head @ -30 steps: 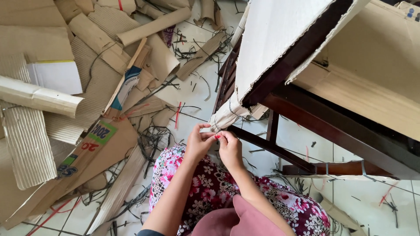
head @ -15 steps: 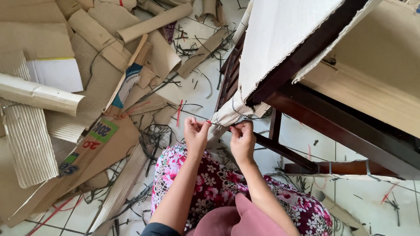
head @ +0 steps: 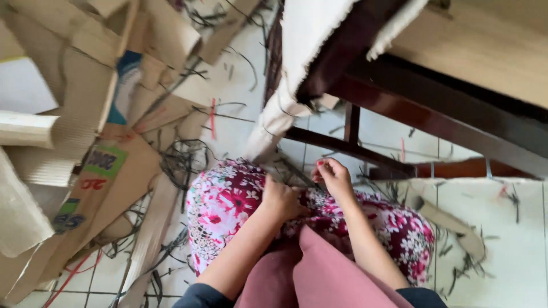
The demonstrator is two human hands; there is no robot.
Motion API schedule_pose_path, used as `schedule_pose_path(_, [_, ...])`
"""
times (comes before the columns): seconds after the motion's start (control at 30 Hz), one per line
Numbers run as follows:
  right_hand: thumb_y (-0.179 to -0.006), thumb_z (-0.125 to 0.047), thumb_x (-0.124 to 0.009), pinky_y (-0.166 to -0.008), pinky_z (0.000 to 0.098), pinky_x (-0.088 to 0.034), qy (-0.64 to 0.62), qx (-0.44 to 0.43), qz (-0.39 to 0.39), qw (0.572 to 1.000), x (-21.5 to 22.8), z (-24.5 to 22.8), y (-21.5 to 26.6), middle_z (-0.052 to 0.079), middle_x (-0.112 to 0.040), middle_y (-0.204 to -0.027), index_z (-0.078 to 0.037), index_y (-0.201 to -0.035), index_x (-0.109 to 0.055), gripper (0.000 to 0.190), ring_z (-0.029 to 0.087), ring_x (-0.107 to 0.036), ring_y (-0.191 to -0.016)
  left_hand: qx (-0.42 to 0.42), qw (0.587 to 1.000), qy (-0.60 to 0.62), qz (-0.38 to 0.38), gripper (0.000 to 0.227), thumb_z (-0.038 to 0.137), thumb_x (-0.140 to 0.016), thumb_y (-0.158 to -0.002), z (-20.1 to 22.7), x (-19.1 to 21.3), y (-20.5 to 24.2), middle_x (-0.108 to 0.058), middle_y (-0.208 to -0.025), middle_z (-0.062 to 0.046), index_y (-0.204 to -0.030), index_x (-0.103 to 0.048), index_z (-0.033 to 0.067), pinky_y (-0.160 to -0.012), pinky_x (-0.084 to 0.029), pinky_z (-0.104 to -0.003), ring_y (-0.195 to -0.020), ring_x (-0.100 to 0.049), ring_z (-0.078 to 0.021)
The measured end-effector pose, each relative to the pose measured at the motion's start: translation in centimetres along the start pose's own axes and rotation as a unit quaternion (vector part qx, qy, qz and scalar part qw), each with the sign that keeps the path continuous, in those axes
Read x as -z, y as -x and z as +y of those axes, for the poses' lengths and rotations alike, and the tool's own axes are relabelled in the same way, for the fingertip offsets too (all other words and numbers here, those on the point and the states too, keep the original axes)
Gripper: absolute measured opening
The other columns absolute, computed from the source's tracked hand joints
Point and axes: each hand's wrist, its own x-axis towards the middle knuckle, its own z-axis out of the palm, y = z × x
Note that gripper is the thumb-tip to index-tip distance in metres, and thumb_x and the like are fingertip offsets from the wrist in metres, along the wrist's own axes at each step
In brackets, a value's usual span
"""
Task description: The person sits on the floor and wraps a white fabric around a wooden furniture leg. They secure the fabric by tying it with black string, using scissors to cut the string as needed. The process is repeated to ensure the fabric is tightly secured around the leg.
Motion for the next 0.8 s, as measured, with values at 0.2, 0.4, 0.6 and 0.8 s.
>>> schedule_pose_path(0.2, [-0.108, -0.028, -0.048, -0.069, 0.0382, -0.064, 0.089, -0.128, -0.021, 0.988, 2.8, 0.9, 0.4, 0.024, -0.075, -0.093, 0.001, -0.113, -0.071, 0.038, 0.025, -0.074, -0.075, -0.122, 0.950, 0.053, 0.283, 0.032, 0.050, -0.064, -0.069, 7.9, -30.8, -0.5, -0.043, -0.041, 0.007, -0.045, -0.052, 0.0330, -0.034, -0.038, -0.041, -0.035, -0.048, -0.0216])
schedule_pose_path(0.4, [-0.086, -0.025, -0.080, -0.104, 0.0437, -0.055, 0.484, -0.136, -0.120, 0.856, 3.7, 2.4, 0.6, 0.009, -0.076, -0.120, -0.017, -0.121, -0.074, 0.036, 0.028, -0.067, -0.122, -0.100, 0.955, 0.083, -0.266, 0.042, 0.055, -0.047, -0.087, 5.9, -17.7, -0.1, -0.077, -0.099, 0.008, -0.104, -0.078, 0.0326, -0.080, -0.060, -0.040, -0.100, -0.075, -0.0171])
schedule_pose_path(0.6, [-0.087, -0.019, -0.075, -0.083, 0.0535, -0.062, 0.538, -0.031, -0.123, 0.833, 2.9, 7.2, 0.6, 0.018, -0.073, -0.102, -0.007, -0.118, -0.071, 0.034, 0.039, -0.074, -0.101, -0.072, 0.906, 0.213, -0.358, 0.058, 0.070, -0.037, -0.096, 4.8, -4.1, -1.3, -0.071, -0.129, -0.003, -0.136, -0.062, 0.0359, -0.105, -0.051, -0.046, -0.128, -0.063, -0.0272])
schedule_pose_path(0.8, [-0.084, -0.022, -0.076, -0.099, 0.0528, -0.055, 0.487, -0.088, -0.212, 0.843, 6.8, -3.6, 3.8, 0.024, -0.074, -0.114, -0.012, -0.121, -0.064, 0.040, 0.043, -0.068, -0.117, 0.040, 0.857, 0.391, 0.332, 0.016, 0.005, -0.072, -0.082, 1.9, 2.4, -0.7, -0.067, -0.096, -0.012, -0.097, -0.066, 0.0081, -0.101, -0.048, -0.046, -0.114, -0.061, -0.0375])
